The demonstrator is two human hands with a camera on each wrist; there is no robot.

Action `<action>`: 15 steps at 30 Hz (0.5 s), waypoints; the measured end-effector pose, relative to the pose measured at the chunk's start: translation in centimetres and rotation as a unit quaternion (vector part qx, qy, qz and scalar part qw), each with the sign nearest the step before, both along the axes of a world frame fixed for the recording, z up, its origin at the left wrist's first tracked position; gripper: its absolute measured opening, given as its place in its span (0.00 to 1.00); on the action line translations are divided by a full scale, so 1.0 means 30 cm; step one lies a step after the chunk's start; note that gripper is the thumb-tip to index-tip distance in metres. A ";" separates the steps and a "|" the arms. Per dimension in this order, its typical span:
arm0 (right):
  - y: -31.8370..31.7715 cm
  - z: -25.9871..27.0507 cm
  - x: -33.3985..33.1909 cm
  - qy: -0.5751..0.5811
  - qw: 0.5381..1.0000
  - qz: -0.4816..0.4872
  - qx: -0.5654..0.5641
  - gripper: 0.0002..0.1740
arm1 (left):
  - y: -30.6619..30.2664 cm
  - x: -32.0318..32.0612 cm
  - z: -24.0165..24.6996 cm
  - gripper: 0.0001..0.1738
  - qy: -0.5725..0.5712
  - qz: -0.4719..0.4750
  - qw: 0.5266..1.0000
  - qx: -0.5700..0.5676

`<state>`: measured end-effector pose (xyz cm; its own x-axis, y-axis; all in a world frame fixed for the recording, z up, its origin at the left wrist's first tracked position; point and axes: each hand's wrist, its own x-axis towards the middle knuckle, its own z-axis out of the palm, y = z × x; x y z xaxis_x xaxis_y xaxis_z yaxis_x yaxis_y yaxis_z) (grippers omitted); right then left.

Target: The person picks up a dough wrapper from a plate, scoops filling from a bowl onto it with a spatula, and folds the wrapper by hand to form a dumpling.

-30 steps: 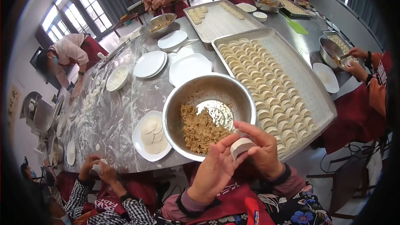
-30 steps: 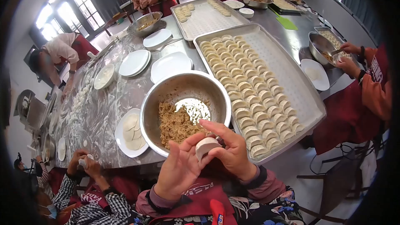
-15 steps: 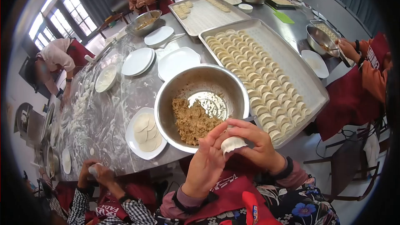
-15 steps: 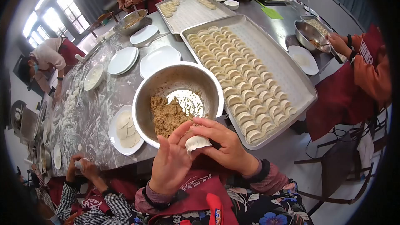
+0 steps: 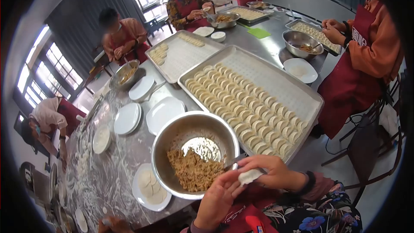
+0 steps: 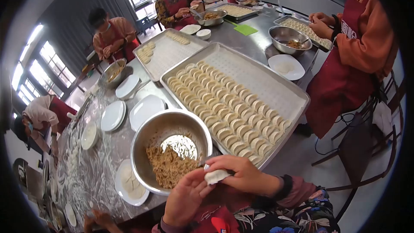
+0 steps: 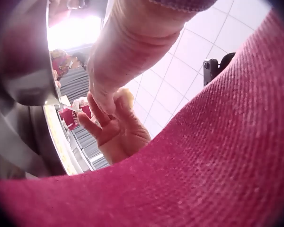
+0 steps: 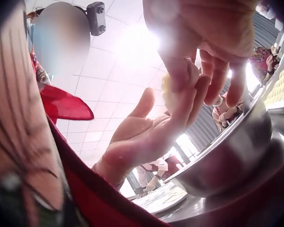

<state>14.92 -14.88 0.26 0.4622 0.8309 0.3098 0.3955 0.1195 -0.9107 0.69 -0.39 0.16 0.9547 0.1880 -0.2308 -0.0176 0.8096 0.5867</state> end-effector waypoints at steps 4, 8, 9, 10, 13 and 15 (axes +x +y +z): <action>-0.105 0.040 0.101 0.076 0.993 -0.056 -0.066 0.16 | 0.031 -0.031 0.031 0.36 0.011 -0.049 0.997 0.060; -0.161 0.021 0.259 0.184 0.973 -0.136 -0.033 0.17 | 0.134 -0.092 -0.004 0.32 -0.085 -0.007 0.994 0.066; -0.167 0.011 0.317 0.180 0.974 -0.136 -0.031 0.17 | 0.166 -0.111 -0.011 0.31 -0.107 0.018 0.992 0.071; -0.168 -0.006 0.384 0.210 0.965 -0.156 -0.036 0.17 | 0.195 -0.132 -0.009 0.30 -0.107 0.069 0.989 0.072; -0.112 0.012 0.607 0.182 0.961 -0.186 -0.093 0.17 | 0.277 -0.199 0.001 0.28 -0.121 0.199 0.968 0.099; -0.043 -0.016 0.796 0.116 0.970 -0.196 -0.083 0.17 | 0.304 -0.228 0.020 0.28 -0.126 0.219 0.960 0.124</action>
